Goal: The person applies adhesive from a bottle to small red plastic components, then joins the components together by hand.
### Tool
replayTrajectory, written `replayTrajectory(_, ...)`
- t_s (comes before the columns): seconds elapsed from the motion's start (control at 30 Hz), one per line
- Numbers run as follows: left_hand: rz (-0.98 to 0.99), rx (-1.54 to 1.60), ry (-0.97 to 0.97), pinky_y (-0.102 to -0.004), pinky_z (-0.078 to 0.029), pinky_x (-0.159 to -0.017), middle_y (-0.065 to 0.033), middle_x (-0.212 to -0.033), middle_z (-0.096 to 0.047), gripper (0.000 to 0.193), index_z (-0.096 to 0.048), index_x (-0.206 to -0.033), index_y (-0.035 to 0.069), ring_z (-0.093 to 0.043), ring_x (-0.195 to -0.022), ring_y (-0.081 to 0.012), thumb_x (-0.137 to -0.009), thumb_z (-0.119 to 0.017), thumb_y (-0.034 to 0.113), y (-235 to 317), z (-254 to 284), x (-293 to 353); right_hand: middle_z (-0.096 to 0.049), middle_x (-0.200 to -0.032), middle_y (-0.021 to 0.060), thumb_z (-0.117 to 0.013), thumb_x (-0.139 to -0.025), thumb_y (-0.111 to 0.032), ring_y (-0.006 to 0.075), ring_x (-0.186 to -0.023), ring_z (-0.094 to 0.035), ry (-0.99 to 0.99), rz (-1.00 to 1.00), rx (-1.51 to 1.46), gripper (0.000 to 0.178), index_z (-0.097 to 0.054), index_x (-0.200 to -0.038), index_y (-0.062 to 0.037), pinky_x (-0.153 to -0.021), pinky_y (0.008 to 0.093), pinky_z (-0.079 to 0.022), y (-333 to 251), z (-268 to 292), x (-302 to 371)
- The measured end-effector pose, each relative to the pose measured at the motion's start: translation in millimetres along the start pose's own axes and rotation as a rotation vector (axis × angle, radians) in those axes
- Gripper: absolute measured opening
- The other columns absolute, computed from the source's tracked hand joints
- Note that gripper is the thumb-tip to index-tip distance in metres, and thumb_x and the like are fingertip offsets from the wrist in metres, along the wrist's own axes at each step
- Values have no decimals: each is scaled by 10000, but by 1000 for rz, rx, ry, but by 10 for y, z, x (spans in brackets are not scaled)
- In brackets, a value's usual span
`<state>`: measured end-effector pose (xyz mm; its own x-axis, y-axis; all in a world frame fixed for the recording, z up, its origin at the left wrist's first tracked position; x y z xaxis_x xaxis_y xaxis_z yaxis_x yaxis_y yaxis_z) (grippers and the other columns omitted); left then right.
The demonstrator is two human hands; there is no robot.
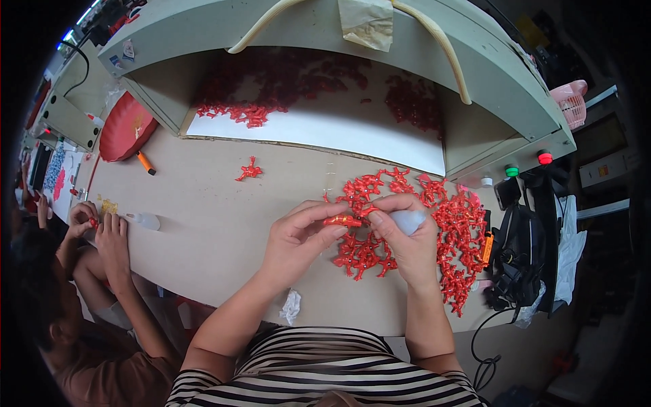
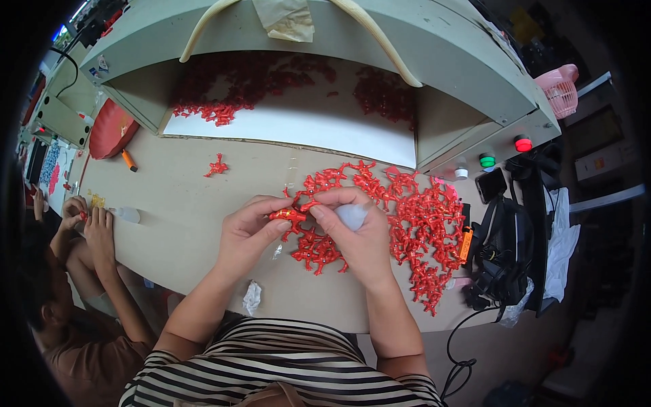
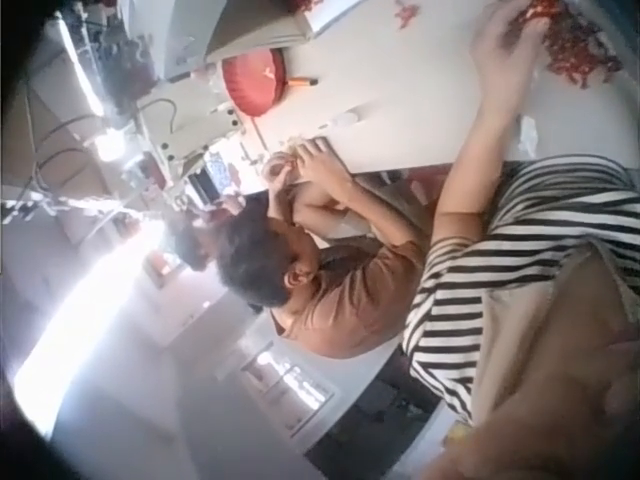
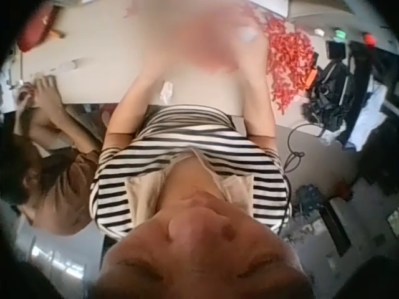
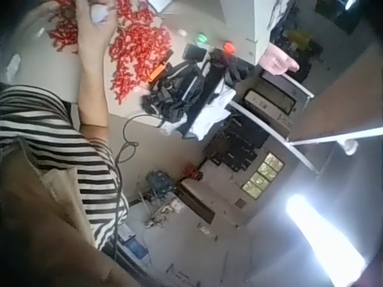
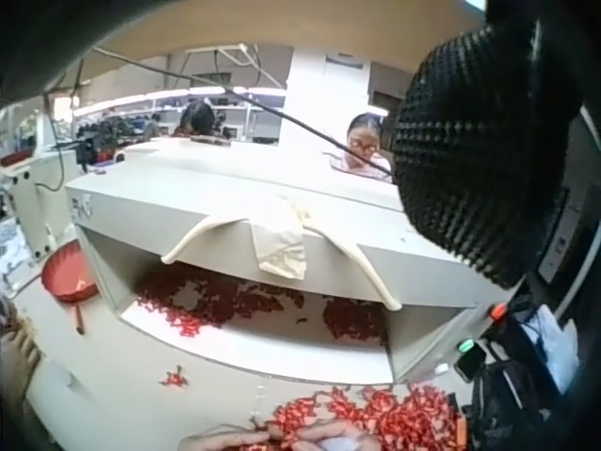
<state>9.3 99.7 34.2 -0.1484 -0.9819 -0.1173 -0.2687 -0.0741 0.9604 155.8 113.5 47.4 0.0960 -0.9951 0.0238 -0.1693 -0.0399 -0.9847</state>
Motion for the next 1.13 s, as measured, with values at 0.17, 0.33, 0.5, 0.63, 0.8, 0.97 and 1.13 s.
replayTrajectory(0.17,76,78,44,-220,-467,-746,-60,-1031,-578,292,-546,-1087,11,-560,-889,-104,-800,-595,8,-81,35,26,-626,-863,68,-652,-737,12,123,-781,-591,20,269,276,142,-615,-872,-11,-688,232,-474,-270,-31,54)
replayTrajectory(0.33,86,53,42,-188,-460,-657,-40,-989,-601,270,-552,-1058,18,-568,-844,-80,-794,-608,18,-117,51,30,-637,-852,80,-662,-721,8,159,-788,-607,4,429,445,155,-630,-869,-23,-697,255,-480,-389,-91,80)
replayTrajectory(0.5,82,32,42,-186,-457,-646,-39,-983,-600,261,-568,-1044,28,-568,-840,-81,-788,-618,23,-129,54,26,-640,-851,91,-661,-720,6,184,-794,-614,-6,518,504,153,-633,-865,-30,-693,268,-484,-430,-116,107)
replayTrajectory(0.63,104,37,48,-189,-458,-657,-40,-991,-594,252,-575,-1036,27,-567,-836,-81,-788,-616,18,-138,57,31,-640,-847,92,-662,-710,19,188,-788,-615,-17,543,534,160,-631,-857,-35,-677,272,-486,-451,-151,113)
replayTrajectory(0.8,60,50,37,-198,-461,-693,-46,-989,-589,249,-574,-1037,18,-566,-845,-87,-790,-608,8,-119,48,28,-639,-847,92,-665,-699,26,191,-778,-614,-23,564,573,171,-629,-854,-37,-670,276,-485,-464,-174,129)
replayTrajectory(0.97,50,48,30,-214,-469,-734,-48,-978,-589,251,-573,-1040,11,-565,-860,-91,-792,-606,7,-98,41,20,-638,-847,94,-661,-701,24,193,-764,-609,-64,590,600,168,-628,-853,-40,-662,276,-480,-504,-224,134)
replayTrajectory(1.13,151,83,-45,-213,-471,-791,-67,-1020,-584,278,-569,-1069,20,-566,-926,-111,-794,-606,18,-178,12,22,-640,-870,95,-638,-728,12,201,-779,-607,-129,614,641,145,-630,-860,-48,-685,287,-477,-534,-260,122)
Point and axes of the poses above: each hand's wrist, its own x-axis away from the middle knuckle, its own z-axis out of the back of the hand, y = z × x, the point moved 10 cm from there along -x, towards the middle knuckle
